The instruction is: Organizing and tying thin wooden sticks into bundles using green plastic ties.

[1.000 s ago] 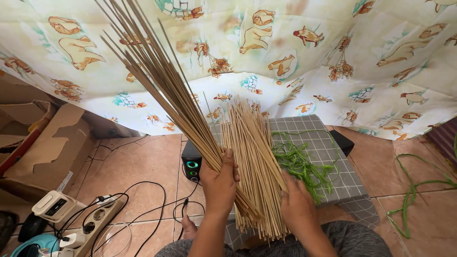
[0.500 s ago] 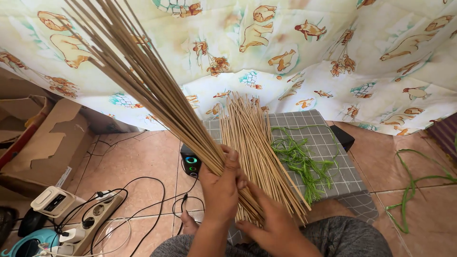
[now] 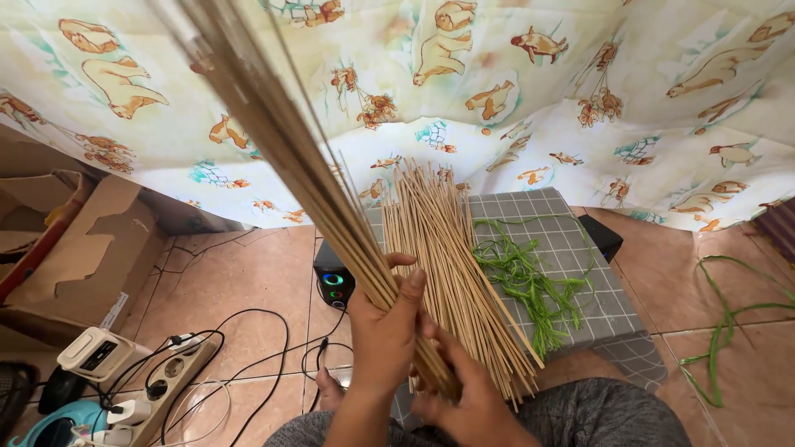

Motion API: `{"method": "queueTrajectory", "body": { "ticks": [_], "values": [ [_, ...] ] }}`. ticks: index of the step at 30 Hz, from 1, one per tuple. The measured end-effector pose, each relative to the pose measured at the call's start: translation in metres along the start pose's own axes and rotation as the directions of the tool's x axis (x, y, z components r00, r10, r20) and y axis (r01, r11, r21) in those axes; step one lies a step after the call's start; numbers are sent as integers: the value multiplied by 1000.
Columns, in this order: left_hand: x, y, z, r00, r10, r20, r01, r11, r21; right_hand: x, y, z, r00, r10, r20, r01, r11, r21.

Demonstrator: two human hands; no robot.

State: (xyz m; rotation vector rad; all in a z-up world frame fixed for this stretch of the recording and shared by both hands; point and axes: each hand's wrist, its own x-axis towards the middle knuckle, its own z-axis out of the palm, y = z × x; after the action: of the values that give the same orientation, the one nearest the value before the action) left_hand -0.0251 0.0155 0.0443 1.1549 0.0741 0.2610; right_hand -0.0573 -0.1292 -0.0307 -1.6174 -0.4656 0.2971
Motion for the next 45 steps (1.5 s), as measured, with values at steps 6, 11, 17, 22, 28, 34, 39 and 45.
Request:
{"method": "queueTrajectory", "body": {
  "ticks": [6, 11, 17, 22, 28, 34, 39, 45],
  "values": [
    [-6, -27, 18, 998, -61, -5, 61, 995, -74, -7, 19, 0, 948, -65, -310, -7, 974, -226],
    [3, -39, 17, 990, -140, 28, 143, 965, -218, -5, 15, -10, 951, -89, -296, 29, 979, -200],
    [-4, -38, 29, 993, -120, -22, 111, 967, -231, -2, 23, -12, 937, -90, -336, 136, 984, 116],
    [-2, -36, 34, 991, -67, 119, 90, 975, -201, -10, 33, -6, 944, -103, -313, 189, 947, 261],
    [-8, -41, 30, 994, 9, 105, 14, 976, -216, -12, 30, 4, 937, -98, -336, 210, 926, 313],
    [-4, -31, 20, 992, -5, -129, 4, 1000, -9, -10, 31, 0, 864, -344, -367, 259, 930, -263],
    [13, -18, -10, 855, 504, -122, -349, 734, 582, -5, 12, -42, 830, 115, -545, -343, 877, -338],
    [28, -44, -23, 847, 530, -53, -385, 678, 626, -3, 25, -24, 947, 38, -318, -277, 598, -753]
  ]
}}
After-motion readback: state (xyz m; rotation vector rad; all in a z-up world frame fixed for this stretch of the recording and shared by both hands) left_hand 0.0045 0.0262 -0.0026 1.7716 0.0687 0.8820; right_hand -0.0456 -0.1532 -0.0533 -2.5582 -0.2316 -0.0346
